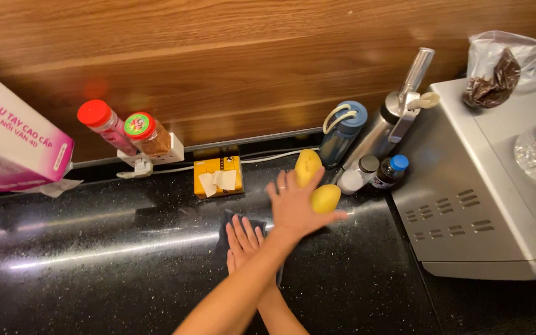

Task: Clean and wipe the countertops in the kitchen area.

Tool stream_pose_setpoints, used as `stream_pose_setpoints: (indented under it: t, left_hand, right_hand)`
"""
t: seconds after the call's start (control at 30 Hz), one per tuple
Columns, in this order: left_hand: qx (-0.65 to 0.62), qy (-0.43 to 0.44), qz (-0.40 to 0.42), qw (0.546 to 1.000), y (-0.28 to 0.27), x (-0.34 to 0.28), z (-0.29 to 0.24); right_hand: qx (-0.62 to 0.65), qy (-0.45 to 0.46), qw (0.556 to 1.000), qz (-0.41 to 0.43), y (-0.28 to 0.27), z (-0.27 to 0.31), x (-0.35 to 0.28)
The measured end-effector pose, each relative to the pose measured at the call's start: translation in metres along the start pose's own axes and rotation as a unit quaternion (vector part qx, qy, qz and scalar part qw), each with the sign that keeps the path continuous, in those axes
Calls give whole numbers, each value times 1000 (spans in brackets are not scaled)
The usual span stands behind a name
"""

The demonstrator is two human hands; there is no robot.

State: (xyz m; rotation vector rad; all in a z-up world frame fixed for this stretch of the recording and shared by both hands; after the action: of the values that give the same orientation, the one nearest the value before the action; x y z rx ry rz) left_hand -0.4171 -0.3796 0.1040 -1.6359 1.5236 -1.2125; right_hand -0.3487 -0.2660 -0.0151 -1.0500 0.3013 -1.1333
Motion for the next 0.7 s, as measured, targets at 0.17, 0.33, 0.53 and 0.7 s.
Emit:
stream_pose_setpoints:
  t: [0.17, 0.33, 0.53, 0.7]
  left_hand:
    - [142, -110, -93, 979, -32, -10, 127]
    - [150, -201, -46, 967, -60, -48, 218]
    - [149, -195, -49, 968, -108, -151, 241]
    - [35, -313, -142, 939, -144, -258, 309]
  right_hand:
    - [30, 97, 995, -1, -22, -8, 28]
    - [-83, 198, 977, 17, 2, -59, 72]
    - [-95, 327, 935, -102, 0, -82, 116]
    - [-159, 273, 949, -5, 45, -36, 143]
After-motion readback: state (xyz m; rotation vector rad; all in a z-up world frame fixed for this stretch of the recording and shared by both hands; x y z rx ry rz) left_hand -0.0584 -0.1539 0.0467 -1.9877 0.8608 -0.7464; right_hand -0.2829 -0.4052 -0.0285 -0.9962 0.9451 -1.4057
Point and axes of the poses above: each hand's wrist, its own x-axis towards the middle knuckle, its own y-axis out of the palm, z = x × y, the point moved 8 cm from there along x, towards the middle knuckle, and after that the axes turned 5 degrees about x, right-handed, at the moved point
